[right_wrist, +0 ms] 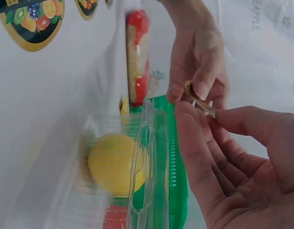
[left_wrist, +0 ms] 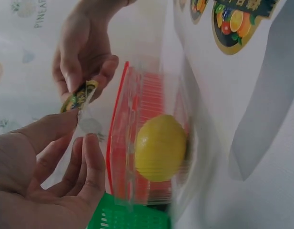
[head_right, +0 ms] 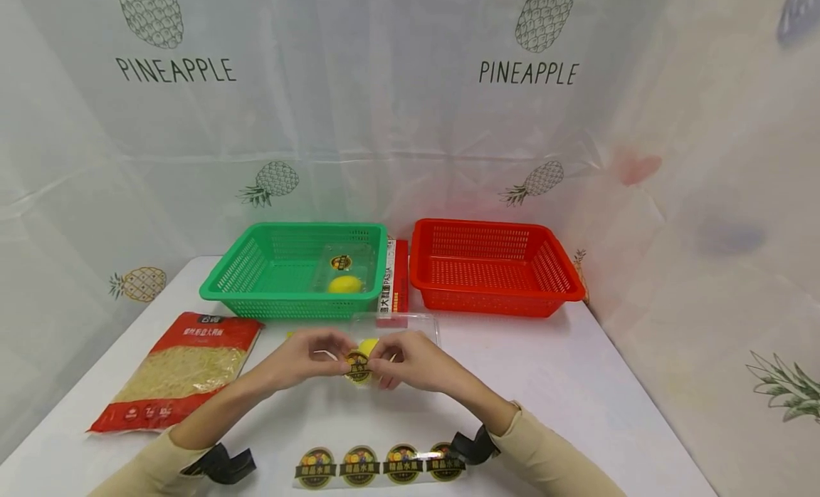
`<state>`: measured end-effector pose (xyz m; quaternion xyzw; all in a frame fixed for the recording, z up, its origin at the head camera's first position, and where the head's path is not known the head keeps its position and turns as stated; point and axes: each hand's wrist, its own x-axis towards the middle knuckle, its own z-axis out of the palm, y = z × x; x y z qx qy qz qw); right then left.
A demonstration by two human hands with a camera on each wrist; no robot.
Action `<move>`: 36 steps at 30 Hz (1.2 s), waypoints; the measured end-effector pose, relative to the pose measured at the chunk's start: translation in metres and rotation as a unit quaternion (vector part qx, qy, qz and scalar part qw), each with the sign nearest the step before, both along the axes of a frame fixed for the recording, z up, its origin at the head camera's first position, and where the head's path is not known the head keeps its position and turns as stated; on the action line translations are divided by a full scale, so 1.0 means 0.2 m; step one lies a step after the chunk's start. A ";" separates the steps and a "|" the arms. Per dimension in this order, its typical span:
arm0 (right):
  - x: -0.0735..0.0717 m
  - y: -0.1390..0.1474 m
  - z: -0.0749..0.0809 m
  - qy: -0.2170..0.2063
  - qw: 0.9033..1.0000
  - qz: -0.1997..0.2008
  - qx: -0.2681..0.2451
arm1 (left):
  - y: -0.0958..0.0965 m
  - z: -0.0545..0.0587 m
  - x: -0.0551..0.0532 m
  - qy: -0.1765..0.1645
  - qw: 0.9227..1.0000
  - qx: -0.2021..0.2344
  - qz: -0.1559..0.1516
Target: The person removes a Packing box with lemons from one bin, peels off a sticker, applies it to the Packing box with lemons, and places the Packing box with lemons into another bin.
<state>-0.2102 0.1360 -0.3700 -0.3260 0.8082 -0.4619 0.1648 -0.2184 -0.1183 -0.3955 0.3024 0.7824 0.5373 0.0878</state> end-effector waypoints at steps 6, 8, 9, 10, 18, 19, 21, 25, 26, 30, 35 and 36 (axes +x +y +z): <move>-0.04 0.04 -0.01 0.007 0.999 -0.028 -0.023 | 0.03 -0.01 -0.04 -0.042 0.999 0.021 0.007; -0.04 0.05 -0.01 0.013 0.999 -0.039 -0.027 | 0.03 -0.01 -0.05 -0.061 0.998 0.027 0.011; -0.05 0.06 -0.01 0.013 0.998 -0.045 -0.031 | 0.03 -0.01 -0.06 -0.069 0.997 0.029 0.015; -0.05 0.06 -0.01 0.018 0.998 -0.052 -0.035 | 0.04 -0.01 -0.07 -0.076 0.997 0.030 0.018; -0.09 0.09 -0.03 0.068 0.989 -0.118 -0.063 | 0.07 -0.02 -0.12 -0.142 0.988 0.058 0.033; -0.10 0.10 -0.03 0.075 0.988 -0.119 -0.062 | 0.07 -0.02 -0.13 -0.148 0.987 0.061 0.034; -0.10 0.11 -0.03 0.083 0.988 -0.115 -0.061 | 0.08 -0.02 -0.13 -0.151 0.986 0.065 0.033; -0.12 0.12 -0.02 0.092 0.989 -0.102 -0.054 | 0.09 -0.02 -0.15 -0.151 0.986 0.067 0.029; -0.12 0.12 -0.02 0.093 0.989 -0.100 -0.052 | 0.10 -0.02 -0.15 -0.147 0.986 0.065 0.030; -0.13 0.13 -0.03 0.094 0.990 -0.097 -0.049 | 0.12 -0.01 -0.15 -0.097 0.993 0.042 0.046; -0.15 0.13 -0.03 0.074 0.991 -0.097 -0.055 | 0.15 -0.01 -0.15 0.005 0.998 0.021 0.066; -0.16 0.14 -0.03 0.068 0.991 -0.097 -0.056 | 0.16 -0.01 -0.16 0.024 0.997 0.017 0.069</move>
